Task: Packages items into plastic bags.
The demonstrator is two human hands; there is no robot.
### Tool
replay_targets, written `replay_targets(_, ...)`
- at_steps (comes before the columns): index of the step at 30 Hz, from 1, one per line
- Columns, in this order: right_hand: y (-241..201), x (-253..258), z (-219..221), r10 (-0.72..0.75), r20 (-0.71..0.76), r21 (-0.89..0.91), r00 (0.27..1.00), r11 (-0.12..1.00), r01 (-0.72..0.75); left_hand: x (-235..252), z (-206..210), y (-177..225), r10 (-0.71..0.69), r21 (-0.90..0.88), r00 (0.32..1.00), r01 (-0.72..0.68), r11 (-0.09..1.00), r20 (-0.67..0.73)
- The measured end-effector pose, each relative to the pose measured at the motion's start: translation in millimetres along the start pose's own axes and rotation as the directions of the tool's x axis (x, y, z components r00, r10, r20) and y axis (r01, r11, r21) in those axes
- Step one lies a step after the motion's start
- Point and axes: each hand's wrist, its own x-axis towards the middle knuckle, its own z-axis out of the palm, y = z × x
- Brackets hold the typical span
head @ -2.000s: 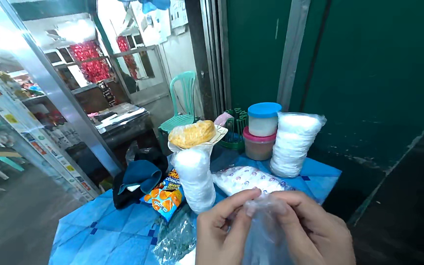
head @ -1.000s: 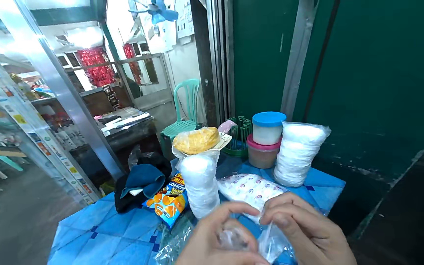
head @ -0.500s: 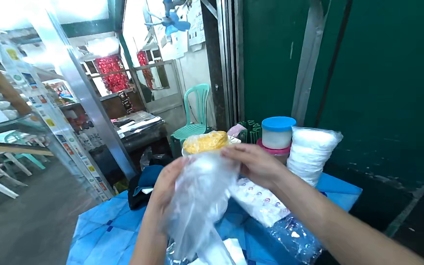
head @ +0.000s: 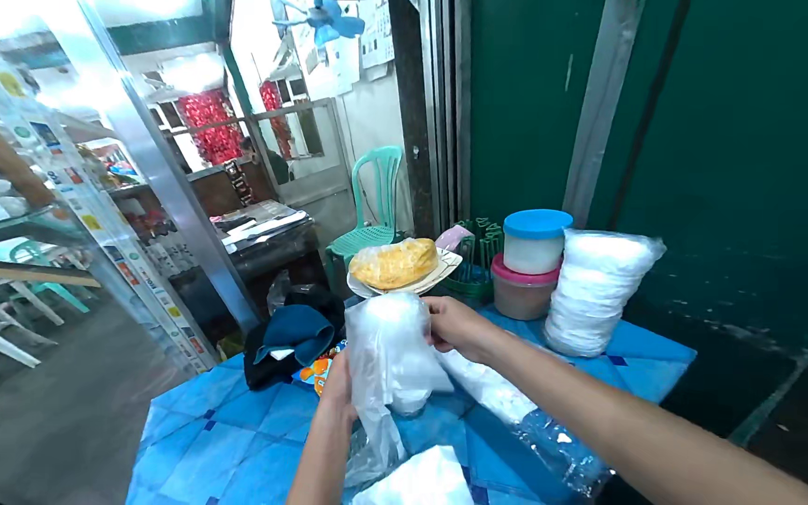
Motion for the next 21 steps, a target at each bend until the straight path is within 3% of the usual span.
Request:
replay_targets(3, 23, -2, 12, -0.201, -0.173, -0.017, 0.964, 0.979, 0.201, 6, -10, -13, -0.010, -0.060, 0.993, 0.017, 0.998, 0.120)
replay_targets(6, 41, -7, 21, -0.402, -0.363, -0.122, 0.841, 0.915, 0.384, -8, -1, -16, 0.112, 0.014, 0.989, -0.114, 0.993, 0.098)
replay_targets(8, 46, -13, 25, -0.499, -0.399, -0.168, 0.770, 0.865, 0.473, -18, 7, -15, 0.158, 0.118, 0.986, -0.164, 0.979, 0.055)
replay_targets(11, 52, -10, 32, -0.571, -0.371, -0.112, 0.732, 0.810, 0.575, -28, 18, -11, 0.208, 0.272, 0.978, -0.200, 0.941, -0.002)
replay_targets(13, 55, -7, 38, -0.570, -0.338, -0.130, 0.748, 0.816, 0.563, -28, 20, -7, 0.307, 0.422, 0.952, -0.275, 0.864, -0.009)
replay_targets(16, 72, -3, 42, -0.588, -0.292, -0.238, 0.755, 0.809, 0.538, -22, 22, 5, 0.448, 0.621, 0.892, -0.389, 0.680, 0.068)
replay_targets(21, 98, -4, 38, -0.596, -0.218, -0.244, 0.773, 0.800, 0.548, -10, 44, 26, 0.482, 0.750, 0.852, -0.452, 0.483, 0.204)
